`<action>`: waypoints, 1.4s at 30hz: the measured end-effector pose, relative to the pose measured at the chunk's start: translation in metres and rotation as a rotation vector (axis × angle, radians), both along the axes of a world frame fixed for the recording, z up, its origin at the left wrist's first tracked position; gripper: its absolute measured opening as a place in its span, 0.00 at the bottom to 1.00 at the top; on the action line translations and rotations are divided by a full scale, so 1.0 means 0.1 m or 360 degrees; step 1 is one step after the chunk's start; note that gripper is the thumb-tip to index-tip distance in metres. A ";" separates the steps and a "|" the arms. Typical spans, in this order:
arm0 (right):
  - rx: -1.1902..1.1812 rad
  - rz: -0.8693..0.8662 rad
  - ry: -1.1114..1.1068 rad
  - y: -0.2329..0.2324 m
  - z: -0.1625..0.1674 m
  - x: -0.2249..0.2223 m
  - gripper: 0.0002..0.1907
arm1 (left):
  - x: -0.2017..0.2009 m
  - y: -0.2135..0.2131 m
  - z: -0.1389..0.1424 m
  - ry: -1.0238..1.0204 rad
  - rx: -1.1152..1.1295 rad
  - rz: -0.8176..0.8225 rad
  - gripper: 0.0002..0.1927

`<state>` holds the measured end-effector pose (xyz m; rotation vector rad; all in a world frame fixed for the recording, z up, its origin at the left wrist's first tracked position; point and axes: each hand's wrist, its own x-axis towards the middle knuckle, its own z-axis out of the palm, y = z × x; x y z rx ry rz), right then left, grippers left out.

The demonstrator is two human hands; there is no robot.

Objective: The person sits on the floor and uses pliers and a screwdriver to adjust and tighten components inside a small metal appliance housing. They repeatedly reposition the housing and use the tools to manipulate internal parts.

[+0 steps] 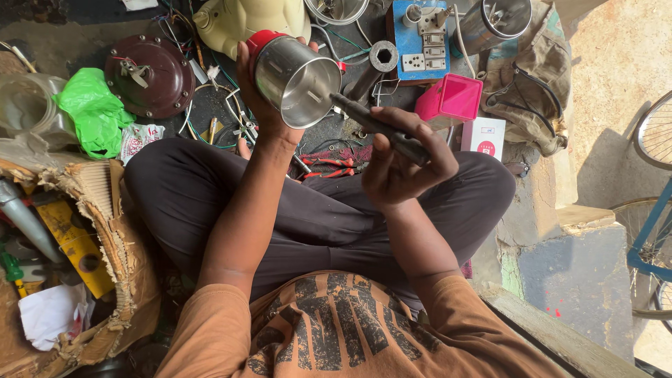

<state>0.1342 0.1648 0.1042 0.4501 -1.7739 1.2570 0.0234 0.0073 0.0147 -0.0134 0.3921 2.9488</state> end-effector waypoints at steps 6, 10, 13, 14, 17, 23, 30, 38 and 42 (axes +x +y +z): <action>0.0142 0.0003 0.0297 -0.08 -0.14 -0.08 0.23 | 0.08 0.08 0.15 -0.0148 0.0078 -0.0100 0.38; 0.0296 0.0154 0.0343 -0.17 -0.20 -0.21 0.25 | 0.20 0.18 0.22 -0.0087 0.0040 -0.0219 0.39; 0.0306 0.0147 0.0237 -0.16 -0.22 -0.20 0.25 | 0.20 0.19 0.23 -0.0168 -0.0026 -0.0186 0.39; 0.0274 0.0088 0.0278 -0.14 -0.23 -0.18 0.25 | 0.19 0.18 0.22 -0.0184 -0.0013 -0.0191 0.38; 0.0177 -0.0056 0.0335 -0.10 -0.24 -0.10 0.24 | 0.16 0.16 0.18 -0.0202 0.0037 -0.0186 0.37; 0.0377 0.0113 0.0117 -0.14 -0.28 -0.23 0.25 | 0.22 0.21 0.20 -0.0126 -0.0098 -0.0185 0.38; 0.0216 -0.0102 0.0347 0.01 -0.14 0.02 0.22 | 0.18 0.17 0.24 -0.0125 -0.0097 -0.0125 0.38; 0.0204 -0.0174 0.0401 0.04 0.01 0.13 0.21 | 0.20 0.17 0.16 -0.0126 -0.0130 -0.0027 0.37; 0.0151 -0.0209 0.0420 0.02 0.13 0.20 0.20 | 0.19 0.20 0.23 -0.0016 -0.0229 0.0169 0.34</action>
